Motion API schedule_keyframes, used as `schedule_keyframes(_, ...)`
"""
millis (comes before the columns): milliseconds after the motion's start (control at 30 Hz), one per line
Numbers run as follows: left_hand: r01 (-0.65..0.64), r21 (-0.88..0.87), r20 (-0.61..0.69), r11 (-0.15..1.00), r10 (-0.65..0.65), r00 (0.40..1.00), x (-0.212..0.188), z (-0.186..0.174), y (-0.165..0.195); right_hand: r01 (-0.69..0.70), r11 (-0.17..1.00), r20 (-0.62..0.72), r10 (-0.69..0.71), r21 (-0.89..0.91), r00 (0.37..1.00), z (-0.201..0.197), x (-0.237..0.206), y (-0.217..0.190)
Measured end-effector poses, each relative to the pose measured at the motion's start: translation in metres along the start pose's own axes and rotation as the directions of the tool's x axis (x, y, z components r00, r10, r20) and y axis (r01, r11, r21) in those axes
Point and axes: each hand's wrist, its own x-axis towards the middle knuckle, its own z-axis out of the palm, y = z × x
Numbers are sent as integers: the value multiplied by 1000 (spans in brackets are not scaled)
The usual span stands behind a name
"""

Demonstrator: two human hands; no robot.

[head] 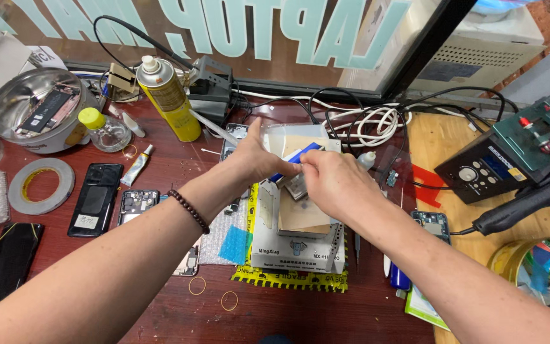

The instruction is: The person repairs a disassembled smartphone on a repair bench. They pry and lift components from the phone body, use a blue roller tool over a small panel, sort small screws and parts in their palm, and reposition the phone chassis while working on its internals.

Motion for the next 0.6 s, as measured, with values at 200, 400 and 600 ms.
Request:
schedule_keyframes(200,6,184,35,983,-13,999,-12,20,0,5,1000,-31,-4,27,1000,-1,-28,17)
schedule_keyframes(400,-8,501,-98,866,66,993,-21,5,16,117,992,-90,-112,55,990,11,-8,23)
schedule_keyframes(600,-191,423,-68,886,241,968,-15,-14,31,149,967,-218,-102,206,970,5,22,55)
